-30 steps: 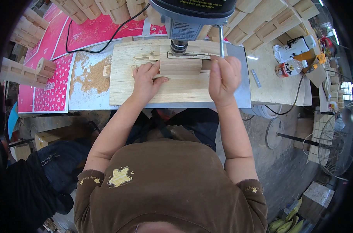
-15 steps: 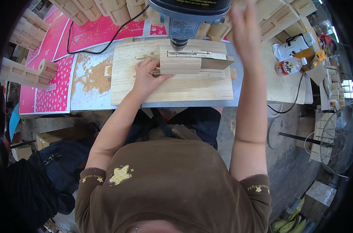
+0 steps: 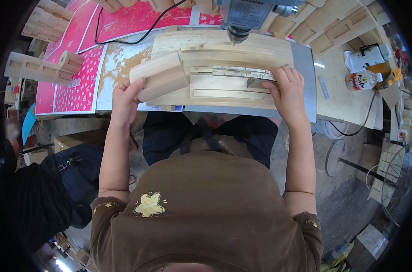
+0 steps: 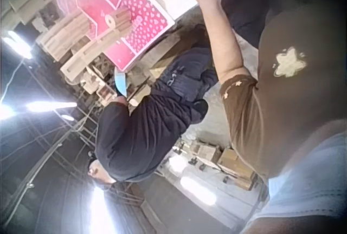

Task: Drilling or routing slots into cylindrical wood components using a vertical routing machine.

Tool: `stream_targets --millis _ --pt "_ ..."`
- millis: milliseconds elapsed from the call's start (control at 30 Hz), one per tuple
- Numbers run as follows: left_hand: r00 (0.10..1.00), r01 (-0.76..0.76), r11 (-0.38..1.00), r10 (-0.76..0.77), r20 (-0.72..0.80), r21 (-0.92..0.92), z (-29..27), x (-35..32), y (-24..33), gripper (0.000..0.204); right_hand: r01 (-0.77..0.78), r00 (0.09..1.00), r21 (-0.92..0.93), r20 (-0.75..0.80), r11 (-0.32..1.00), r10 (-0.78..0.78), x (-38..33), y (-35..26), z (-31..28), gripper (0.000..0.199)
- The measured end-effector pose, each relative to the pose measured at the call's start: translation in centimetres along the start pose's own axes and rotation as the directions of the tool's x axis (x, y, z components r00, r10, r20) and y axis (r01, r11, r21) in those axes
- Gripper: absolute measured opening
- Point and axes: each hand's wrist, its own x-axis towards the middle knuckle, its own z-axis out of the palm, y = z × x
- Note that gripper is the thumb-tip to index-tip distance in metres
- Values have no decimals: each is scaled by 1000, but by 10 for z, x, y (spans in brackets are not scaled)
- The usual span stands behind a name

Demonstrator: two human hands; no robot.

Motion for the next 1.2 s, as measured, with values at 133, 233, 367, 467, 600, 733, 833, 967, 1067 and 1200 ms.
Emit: stream_targets --millis 133,233,367,467,600,733,833,967,1067,1200 --pt "969 247 969 -247 0 1 12 -11 7 34 -11 1000 20 -6 1000 11 -3 -17 6 31" --pt "959 284 959 -284 25 -18 21 -9 1 35 14 1000 32 5 999 -14 -1 -16 5 32" --pt "927 370 929 -368 71 -27 50 -4 1 37 66 998 31 7 997 -67 -2 -19 9 32" --pt "931 329 936 -299 211 -126 75 0 -19 39 68 998 24 -7 997 -68 -1 -24 12 34" --pt "997 -57 978 66 38 -202 91 -8 -35 39 2 999 19 -54 1000 -1 -4 -10 11 37" --pt "796 -605 668 510 325 433 95 -12 -51 56 -1 998 -18 -64 1000 0 1 5 11 41" --pt "762 -620 523 579 291 585 109 1 -63 69 -15 997 -44 -73 999 11 14 12 15 43" --pt "733 -564 368 635 243 739 108 34 -70 67 -9 989 -59 -147 998 0 34 22 31 49" --pt "717 -587 374 653 246 718 95 40 -73 63 15 990 -26 -143 1000 -18 39 15 35 50" --pt "728 -585 355 626 279 729 79 43 -72 62 -77 985 372 -118 925 129 45 -3 21 47"
